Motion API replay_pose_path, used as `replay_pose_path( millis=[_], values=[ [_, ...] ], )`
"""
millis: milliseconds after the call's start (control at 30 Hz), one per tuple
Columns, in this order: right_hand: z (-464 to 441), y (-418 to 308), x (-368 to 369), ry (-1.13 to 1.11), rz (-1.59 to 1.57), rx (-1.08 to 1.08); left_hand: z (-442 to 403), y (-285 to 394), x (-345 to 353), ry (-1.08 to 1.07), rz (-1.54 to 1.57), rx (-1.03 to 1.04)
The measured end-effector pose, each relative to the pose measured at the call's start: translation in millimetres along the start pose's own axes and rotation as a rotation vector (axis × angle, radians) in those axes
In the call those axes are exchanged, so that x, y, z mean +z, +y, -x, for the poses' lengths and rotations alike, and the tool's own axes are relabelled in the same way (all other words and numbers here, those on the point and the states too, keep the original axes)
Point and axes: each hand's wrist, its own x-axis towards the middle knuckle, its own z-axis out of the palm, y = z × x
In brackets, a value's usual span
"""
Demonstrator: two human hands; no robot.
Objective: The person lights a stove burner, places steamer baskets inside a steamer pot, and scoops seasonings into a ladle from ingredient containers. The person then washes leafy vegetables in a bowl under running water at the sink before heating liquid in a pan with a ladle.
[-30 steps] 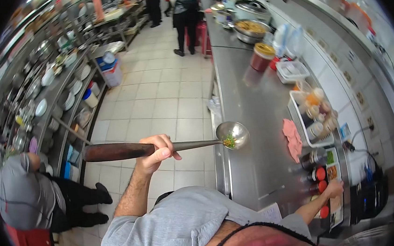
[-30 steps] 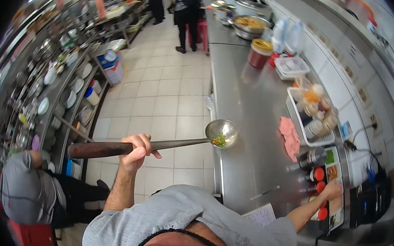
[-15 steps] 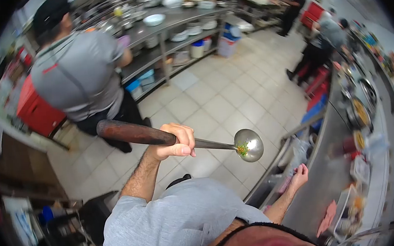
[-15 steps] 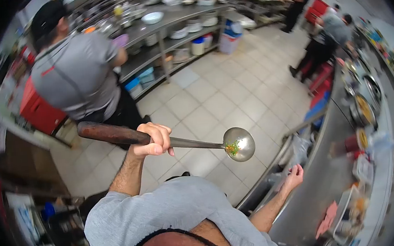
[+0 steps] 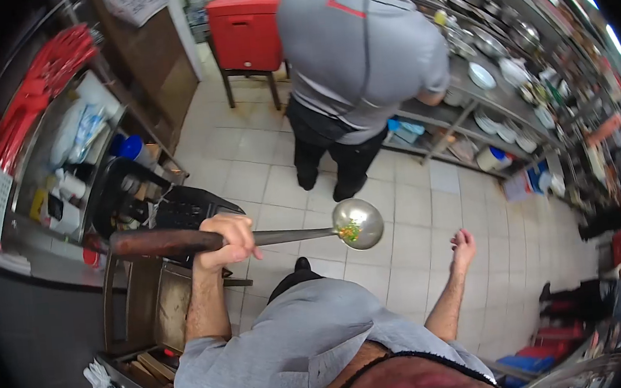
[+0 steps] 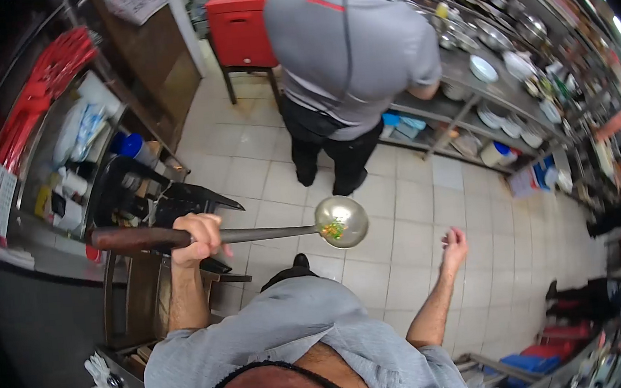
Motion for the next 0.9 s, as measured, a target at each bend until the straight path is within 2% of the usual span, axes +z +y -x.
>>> replay_pose_path(
  millis=[100, 267, 333, 400, 533, 600, 667, 800, 900],
  values=[
    [8, -31, 122, -0.321, -0.003, -0.057, 29, 14, -38, 0.183, -0.129, 0.075],
    [77, -68, 304, -0.920, 0.046, -0.182, 45, 20, -100, 0.447, -0.210, 0.150],
    [100, -66, 371, -1.114, 0.062, -0.201, 47, 19, -136, 0.504, -0.247, 0.175],
    [124, -77, 429, -1.259, 0.091, -0.130, 43, 21, -173, 0.546, -0.328, 0.177],
    [160, -111, 541, -1.414, 0.108, -0.212, 25, 38, -229, 0.585, -0.440, 0.169],
    [170, -126, 601, -1.436, 0.008, -0.276, 26, 36, -256, 0.605, -0.463, 0.166],
    [177, -152, 653, -1.414, 0.054, -0.356, 22, 30, -273, 0.780, -0.455, 0.213],
    [178, -186, 760, -1.411, 0.015, -0.363, 10, 14, -311, 0.949, -0.491, 0.207],
    [167, -193, 849, -1.389, -0.042, -0.222, -6, -1, -352, 1.022, -0.534, 0.217]
  ],
)
